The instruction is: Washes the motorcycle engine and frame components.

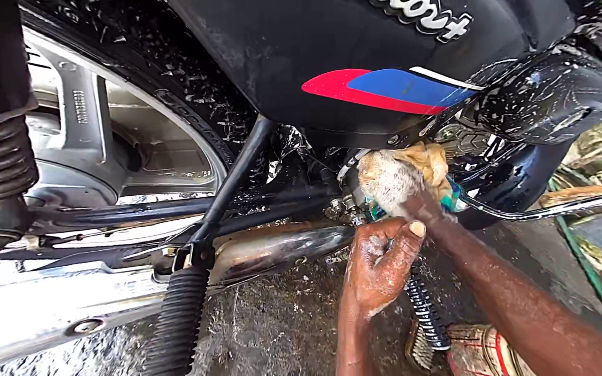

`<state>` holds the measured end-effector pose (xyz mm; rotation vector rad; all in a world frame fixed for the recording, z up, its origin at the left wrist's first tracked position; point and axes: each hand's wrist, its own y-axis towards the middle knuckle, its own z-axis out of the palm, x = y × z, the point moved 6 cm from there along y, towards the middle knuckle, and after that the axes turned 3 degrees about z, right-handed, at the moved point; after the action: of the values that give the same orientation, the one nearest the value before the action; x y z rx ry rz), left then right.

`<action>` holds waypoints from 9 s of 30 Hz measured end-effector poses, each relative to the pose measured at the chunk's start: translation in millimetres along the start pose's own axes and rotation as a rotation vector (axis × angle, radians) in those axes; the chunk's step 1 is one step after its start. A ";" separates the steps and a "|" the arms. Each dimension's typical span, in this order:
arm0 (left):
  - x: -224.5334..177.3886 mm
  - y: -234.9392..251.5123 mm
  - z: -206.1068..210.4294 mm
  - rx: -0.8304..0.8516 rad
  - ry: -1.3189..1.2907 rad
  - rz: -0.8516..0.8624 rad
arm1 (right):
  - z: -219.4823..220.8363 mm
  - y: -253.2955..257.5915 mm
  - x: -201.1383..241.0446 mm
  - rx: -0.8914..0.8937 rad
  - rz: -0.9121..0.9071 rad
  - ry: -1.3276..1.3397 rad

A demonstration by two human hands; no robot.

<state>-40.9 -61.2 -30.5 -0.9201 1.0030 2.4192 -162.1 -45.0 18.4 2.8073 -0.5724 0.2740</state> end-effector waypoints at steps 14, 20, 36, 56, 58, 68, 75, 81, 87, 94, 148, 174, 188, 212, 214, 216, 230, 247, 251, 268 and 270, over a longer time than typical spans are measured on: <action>-7.5 -13.1 -22.4 -0.125 -0.148 0.147 | 4.7 11.3 -10.3 -0.050 0.019 -0.124; -7.6 -16.6 -26.6 -0.153 -0.165 0.134 | 16.6 -9.1 -32.0 -0.102 0.110 -0.272; -7.3 -17.6 -23.4 -0.213 -0.171 0.139 | 36.4 -24.3 -20.9 -0.145 0.354 -0.264; -2.1 -9.9 -18.3 -0.226 -0.233 0.170 | 17.9 -18.1 4.9 -0.310 0.143 -0.099; -2.6 -9.6 -15.1 -0.224 -0.230 0.172 | 37.8 -18.5 23.9 -0.313 -0.072 0.086; -4.4 -13.0 -23.4 -0.175 -0.196 0.150 | -15.7 -6.1 -31.7 -0.111 0.191 -0.096; -4.3 -13.3 -20.9 -0.215 -0.214 0.139 | -23.3 26.2 -27.9 0.049 0.150 -0.351; -3.2 -12.1 -22.4 -0.228 -0.217 0.141 | -14.6 -15.5 -9.0 -0.003 0.270 -0.223; -2.0 -9.9 -16.9 -0.245 -0.207 0.131 | 6.1 19.7 20.1 -0.211 0.286 -0.110; -0.7 -8.2 -14.6 -0.222 -0.207 0.150 | 7.8 22.5 13.4 -0.268 0.136 0.040; 0.5 5.9 17.9 -0.090 0.066 0.092 | -37.3 -27.8 -97.6 -0.195 0.242 -0.027; 12.0 36.8 45.0 0.370 0.426 -0.367 | -45.2 57.7 -149.9 -0.141 0.060 0.290; 10.8 34.6 46.5 0.344 0.498 -0.496 | 16.1 -36.1 -278.2 -0.133 0.272 0.861; 1.1 42.3 70.1 0.378 1.027 -0.816 | 22.0 4.5 -247.6 -0.022 0.317 0.749; 2.5 41.4 68.7 0.324 0.967 -0.811 | 16.2 6.1 -243.7 -0.003 0.297 0.730; 3.8 41.2 68.8 0.287 0.915 -0.782 | -6.8 13.6 -225.9 -0.121 0.204 0.798; 2.0 39.7 71.7 0.253 0.957 -0.708 | -20.0 22.9 -211.9 -0.306 0.051 0.984; 4.8 38.3 67.0 0.158 0.847 -0.594 | 23.8 19.4 -224.9 -0.210 0.403 1.092; 8.8 39.0 65.7 0.132 0.784 -0.599 | 19.7 15.8 -219.0 -0.050 0.375 1.071; 15.4 40.9 70.0 0.249 0.596 -0.618 | 61.0 2.2 -236.2 -0.132 0.267 2.123; 17.2 38.4 69.6 0.219 0.589 -0.601 | 66.2 -12.7 -238.4 -0.104 0.189 2.160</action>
<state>-104.1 -35.4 13.8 -1.6187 0.9598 1.5391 -363.8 32.0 -102.9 0.9366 -0.1477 2.4184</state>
